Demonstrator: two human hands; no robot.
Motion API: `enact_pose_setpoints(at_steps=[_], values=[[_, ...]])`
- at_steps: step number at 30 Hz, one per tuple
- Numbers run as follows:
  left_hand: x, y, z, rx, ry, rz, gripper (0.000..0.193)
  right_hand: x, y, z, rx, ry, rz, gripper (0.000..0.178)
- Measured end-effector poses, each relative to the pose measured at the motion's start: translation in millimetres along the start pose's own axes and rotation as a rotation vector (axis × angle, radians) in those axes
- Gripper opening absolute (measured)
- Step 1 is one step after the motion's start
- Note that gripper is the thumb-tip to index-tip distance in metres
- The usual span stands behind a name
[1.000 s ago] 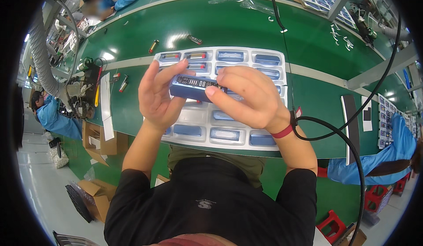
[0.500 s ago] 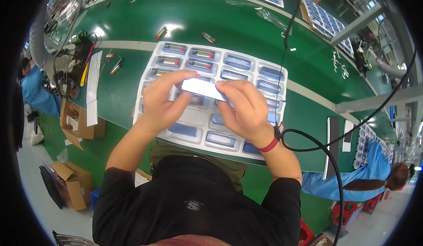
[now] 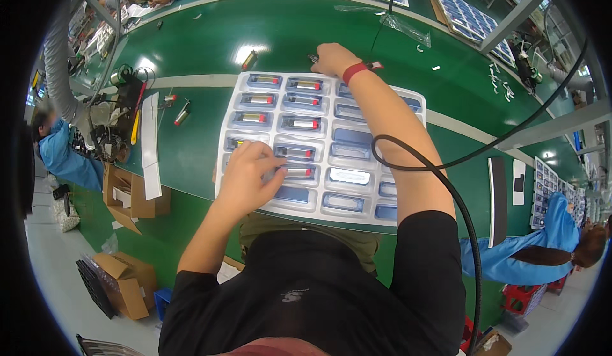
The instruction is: Manually assembling small electronic components and batteries into plastic trays at a factory workbench.
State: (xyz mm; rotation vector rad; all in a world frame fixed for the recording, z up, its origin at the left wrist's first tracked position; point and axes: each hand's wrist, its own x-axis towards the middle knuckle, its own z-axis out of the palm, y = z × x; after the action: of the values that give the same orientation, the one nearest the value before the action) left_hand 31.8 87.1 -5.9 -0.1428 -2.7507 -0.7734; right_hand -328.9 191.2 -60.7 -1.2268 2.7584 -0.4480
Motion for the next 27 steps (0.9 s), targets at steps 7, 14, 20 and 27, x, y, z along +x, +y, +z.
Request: enact_pose_setpoints(at_steps=[7, 14, 20, 27], values=[[11.9, -6.7, -14.7, -0.260, 0.146, 0.034, 0.039, -24.8, -9.7, -23.8, 0.093, 0.238, -0.222, 0.024], [59.9, -0.1, -33.9, -0.401, 0.186, 0.141, 0.041, -184.7, -111.9, -97.1, 0.458, 0.261, -0.580, 0.033], [65.2, 23.3, -19.0, -0.362, 0.215, 0.246, 0.033, -227.1, -96.7, -98.7, 0.558, 0.395, -0.438, 0.033], [72.0, 32.6, -17.4, -0.318, 0.136, 0.253, 0.031, -236.3, -81.8, -95.8, 0.332, 0.567, -0.573, 0.031]])
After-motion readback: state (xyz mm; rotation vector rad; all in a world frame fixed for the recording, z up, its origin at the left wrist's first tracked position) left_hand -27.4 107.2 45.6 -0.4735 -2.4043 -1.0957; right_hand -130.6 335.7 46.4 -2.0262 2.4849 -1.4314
